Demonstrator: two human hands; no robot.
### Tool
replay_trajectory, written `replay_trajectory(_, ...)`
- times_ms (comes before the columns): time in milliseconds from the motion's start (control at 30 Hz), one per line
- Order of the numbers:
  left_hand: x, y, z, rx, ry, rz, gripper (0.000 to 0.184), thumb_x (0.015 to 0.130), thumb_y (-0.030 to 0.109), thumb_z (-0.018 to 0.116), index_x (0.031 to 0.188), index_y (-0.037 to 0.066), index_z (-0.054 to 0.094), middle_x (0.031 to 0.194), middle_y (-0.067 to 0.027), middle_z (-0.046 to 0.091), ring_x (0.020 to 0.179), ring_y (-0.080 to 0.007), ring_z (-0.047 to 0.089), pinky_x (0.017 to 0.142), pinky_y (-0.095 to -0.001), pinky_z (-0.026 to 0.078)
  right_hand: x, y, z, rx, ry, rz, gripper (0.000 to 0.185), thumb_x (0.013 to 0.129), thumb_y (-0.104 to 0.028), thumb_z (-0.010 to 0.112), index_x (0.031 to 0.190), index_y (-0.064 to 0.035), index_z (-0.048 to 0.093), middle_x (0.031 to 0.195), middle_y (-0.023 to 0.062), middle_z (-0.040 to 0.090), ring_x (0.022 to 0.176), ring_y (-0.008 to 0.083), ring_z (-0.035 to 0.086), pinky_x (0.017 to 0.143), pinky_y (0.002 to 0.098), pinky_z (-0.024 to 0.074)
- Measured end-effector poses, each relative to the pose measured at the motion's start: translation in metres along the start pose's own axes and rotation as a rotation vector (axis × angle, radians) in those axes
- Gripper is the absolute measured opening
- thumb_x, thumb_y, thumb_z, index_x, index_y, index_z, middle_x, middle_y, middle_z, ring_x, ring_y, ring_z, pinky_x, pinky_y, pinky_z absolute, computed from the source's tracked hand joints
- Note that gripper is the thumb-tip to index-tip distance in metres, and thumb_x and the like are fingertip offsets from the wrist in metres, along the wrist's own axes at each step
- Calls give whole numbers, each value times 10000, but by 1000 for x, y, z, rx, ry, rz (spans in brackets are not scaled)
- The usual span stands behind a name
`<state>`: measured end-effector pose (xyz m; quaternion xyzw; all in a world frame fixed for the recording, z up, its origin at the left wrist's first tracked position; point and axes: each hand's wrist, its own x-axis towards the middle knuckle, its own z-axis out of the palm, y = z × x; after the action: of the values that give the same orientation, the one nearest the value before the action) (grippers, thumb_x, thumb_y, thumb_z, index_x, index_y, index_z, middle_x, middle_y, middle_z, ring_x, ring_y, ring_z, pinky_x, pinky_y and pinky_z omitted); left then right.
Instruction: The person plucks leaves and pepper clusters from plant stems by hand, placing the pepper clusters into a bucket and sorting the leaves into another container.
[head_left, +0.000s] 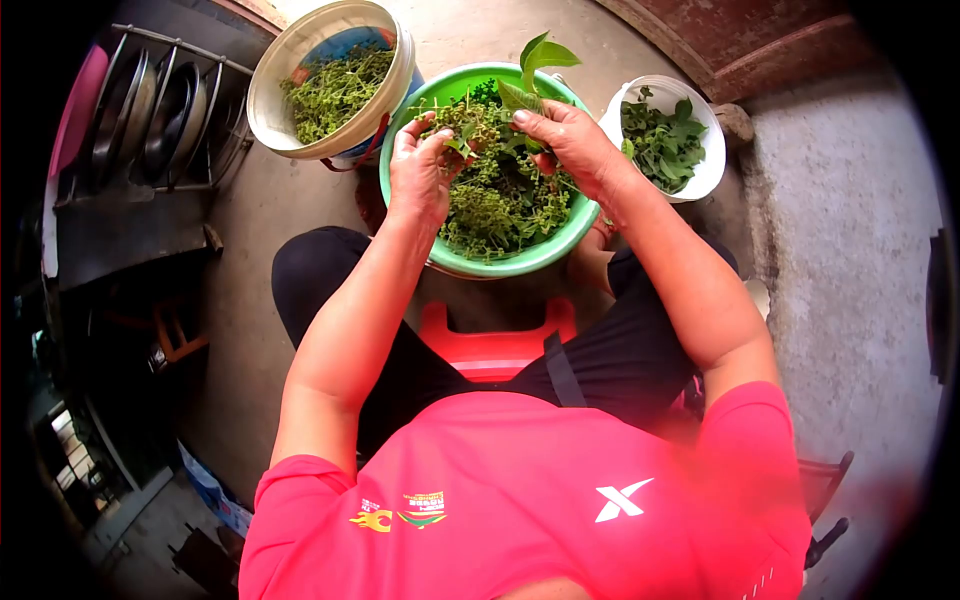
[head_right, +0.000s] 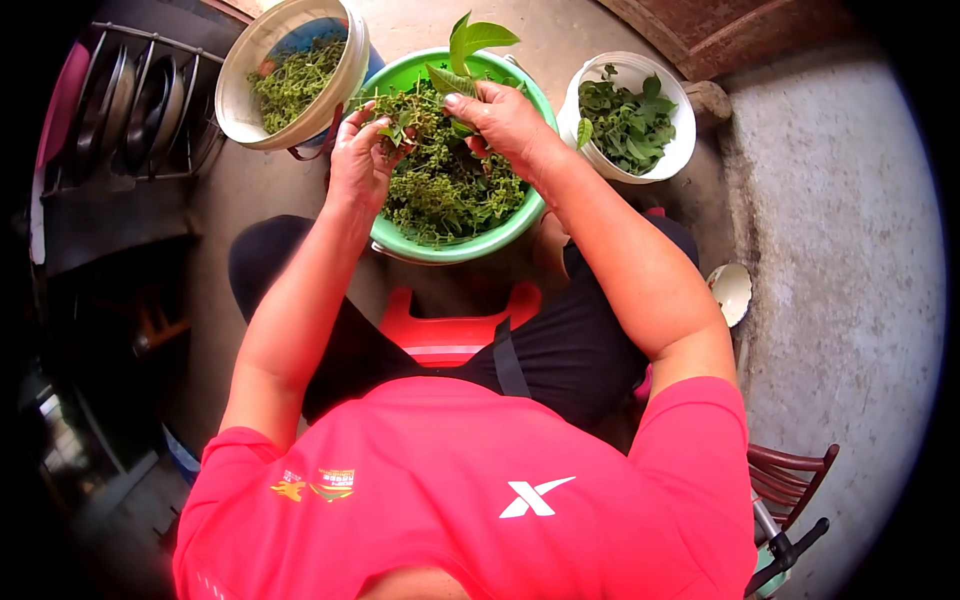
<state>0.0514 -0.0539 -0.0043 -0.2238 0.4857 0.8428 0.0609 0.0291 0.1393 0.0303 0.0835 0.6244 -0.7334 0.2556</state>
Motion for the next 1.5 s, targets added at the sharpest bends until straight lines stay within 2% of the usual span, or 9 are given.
replay_trajectory(233,-4,-2,8,155,-14,287,415,847,59,606,1212,74,409,1089,-85,567,956,-173,583,771,-337,508,-21,-7,22,-153,-88,-93,351,815,-318,702,1055,-67,649,813,-69,591,628,1,449,519,168,375)
replay_trajectory(267,-7,-3,12,125,-25,308,401,848,48,614,1200,47,421,1095,-87,564,958,-150,576,791,-303,501,-2,16,21,-258,-72,-376,417,796,-328,722,1104,-62,630,790,-64,576,658,35,461,574,211,420)
replay_trajectory(400,-6,-11,17,16,-8,298,376,830,-16,607,1164,21,439,1071,-78,562,897,-125,568,778,-245,497,-8,7,29,-753,24,-273,520,646,-414,779,908,-6,589,729,118,619,692,240,621,669,360,498)
replay_trajectory(567,-14,-15,19,56,-75,255,359,839,-12,588,1164,32,441,1062,-67,548,880,-128,565,746,-251,510,13,23,22,-688,176,-278,478,647,-403,738,850,3,588,745,174,630,765,314,644,722,402,496)
replay_trajectory(667,-12,-16,17,67,-5,216,345,858,16,546,1179,72,435,1064,-87,568,863,-175,587,723,-324,513,17,24,15,-600,64,-300,384,700,-325,720,891,-7,620,711,110,639,658,224,618,625,341,489)
replay_trajectory(767,-3,-11,8,-94,4,146,320,855,0,519,1156,69,436,1039,-102,576,829,-199,604,704,-339,526,10,11,12,-83,-169,12,254,803,-242,691,1014,-112,635,773,-63,560,576,16,420,514,165,359)
replay_trajectory(1267,-4,12,6,-178,-78,98,314,835,-9,499,1136,73,463,1018,-108,598,848,-239,627,698,-362,538,3,-20,-34,404,-278,-18,117,880,-147,607,953,-56,598,811,1,577,627,84,473,535,215,396)
replay_trajectory(1467,27,57,-13,-259,-28,211,260,833,-5,521,1074,76,468,988,-111,593,828,-266,620,681,-405,535,-1,-43,-91,-36,77,-122,138,847,-198,653,902,-81,607,688,-56,511,568,55,458,526,212,386)
replay_trajectory(1500,34,70,-16,-268,-23,240,241,830,-6,526,1052,72,477,971,-111,597,820,-276,621,683,-415,537,3,-42,-113,-241,193,-162,249,777,-223,682,939,-43,626,773,35,625,664,127,572,599,264,457)
